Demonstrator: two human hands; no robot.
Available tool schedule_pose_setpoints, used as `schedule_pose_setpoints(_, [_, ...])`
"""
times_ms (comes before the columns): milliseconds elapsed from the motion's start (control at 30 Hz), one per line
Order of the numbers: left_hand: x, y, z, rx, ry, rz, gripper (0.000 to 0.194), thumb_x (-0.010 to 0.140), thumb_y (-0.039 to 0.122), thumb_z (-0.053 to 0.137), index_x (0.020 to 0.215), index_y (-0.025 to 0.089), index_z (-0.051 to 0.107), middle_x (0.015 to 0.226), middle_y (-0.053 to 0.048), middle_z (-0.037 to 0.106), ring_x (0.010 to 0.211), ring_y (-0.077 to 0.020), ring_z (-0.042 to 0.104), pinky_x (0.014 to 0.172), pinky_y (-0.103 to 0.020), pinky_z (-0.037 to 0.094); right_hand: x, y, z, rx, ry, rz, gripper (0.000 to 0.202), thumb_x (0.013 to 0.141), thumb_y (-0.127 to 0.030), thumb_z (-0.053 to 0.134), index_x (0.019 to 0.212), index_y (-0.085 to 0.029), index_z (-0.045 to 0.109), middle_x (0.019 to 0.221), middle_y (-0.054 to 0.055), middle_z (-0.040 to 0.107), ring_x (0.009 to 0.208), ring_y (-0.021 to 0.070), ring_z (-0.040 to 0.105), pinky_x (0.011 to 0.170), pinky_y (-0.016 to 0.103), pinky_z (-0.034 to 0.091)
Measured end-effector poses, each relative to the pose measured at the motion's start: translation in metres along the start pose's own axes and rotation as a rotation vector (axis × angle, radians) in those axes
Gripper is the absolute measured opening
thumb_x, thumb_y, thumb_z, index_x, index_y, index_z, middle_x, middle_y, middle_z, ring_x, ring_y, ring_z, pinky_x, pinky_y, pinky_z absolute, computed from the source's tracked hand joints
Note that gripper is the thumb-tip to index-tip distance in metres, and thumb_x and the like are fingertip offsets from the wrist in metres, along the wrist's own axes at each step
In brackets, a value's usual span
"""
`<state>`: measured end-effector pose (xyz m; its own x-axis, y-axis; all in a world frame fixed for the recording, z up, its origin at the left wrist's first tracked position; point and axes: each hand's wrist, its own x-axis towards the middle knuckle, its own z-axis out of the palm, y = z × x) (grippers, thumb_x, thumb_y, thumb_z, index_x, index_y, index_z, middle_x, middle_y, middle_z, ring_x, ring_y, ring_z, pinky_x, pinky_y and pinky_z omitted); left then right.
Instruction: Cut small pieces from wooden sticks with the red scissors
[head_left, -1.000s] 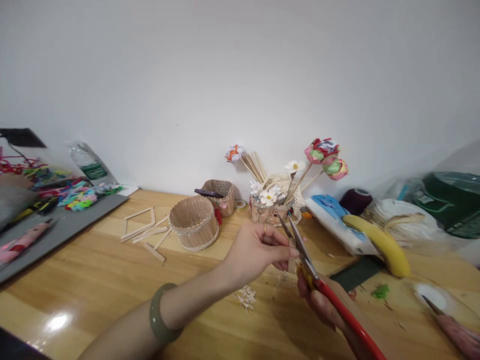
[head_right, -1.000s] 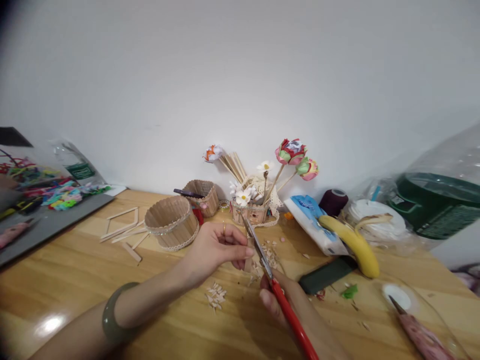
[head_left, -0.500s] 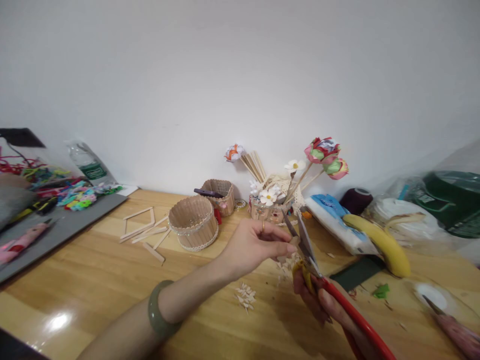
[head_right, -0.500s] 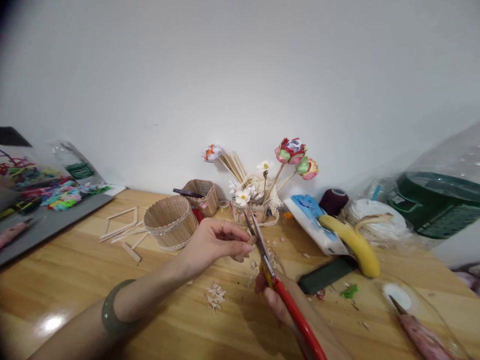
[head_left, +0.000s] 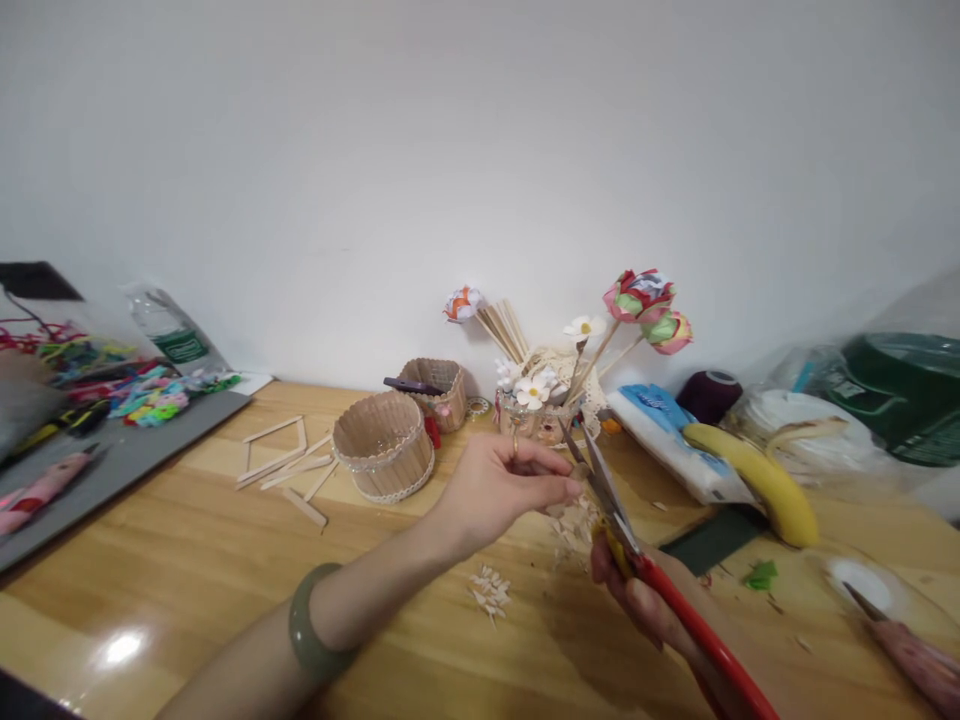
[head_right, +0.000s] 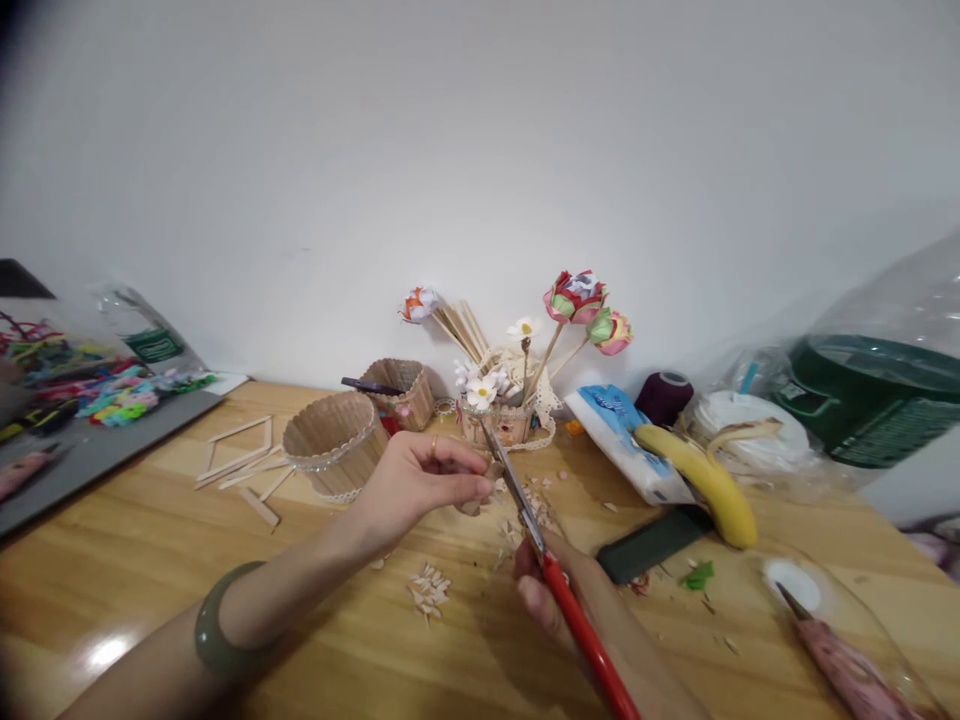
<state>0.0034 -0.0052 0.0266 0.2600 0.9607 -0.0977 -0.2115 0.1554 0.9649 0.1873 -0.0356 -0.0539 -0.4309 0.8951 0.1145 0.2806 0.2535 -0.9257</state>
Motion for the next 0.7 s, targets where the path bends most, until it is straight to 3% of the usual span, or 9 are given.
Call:
schedule_pose_setpoints(333, [-0.001,-0.001,0.0,0.012,-0.006,0.004,0.018,0.046,0.015,0.08,0.057,0.011,0.066,0.048,0.001,0.061,0.045,-0.0071,0.052,0.05,-0.021,0.043,-0.007,-0.018,0.001,-0.049,0.027,0.037,0.055,0.077,-0.075,0.037,0.068,-0.021,0.044,0.059,-0.004,0.037,0.052,0.0121,0.033,0.048,0.024,0.029])
schedule_pose_setpoints(700, [-0.001,0.005,0.0,0.056,0.0,-0.033,0.016,0.045,0.014,0.079,0.053,0.012,0.065,0.045,0.002,0.059,0.042,-0.0068,0.05,0.047,-0.021,0.041,-0.004,-0.011,-0.001,-0.066,0.026,0.094,0.057,0.072,-0.078,0.038,0.061,-0.023,0.037,0.055,-0.004,0.032,0.05,0.0122,0.028,0.043,0.026,0.022])
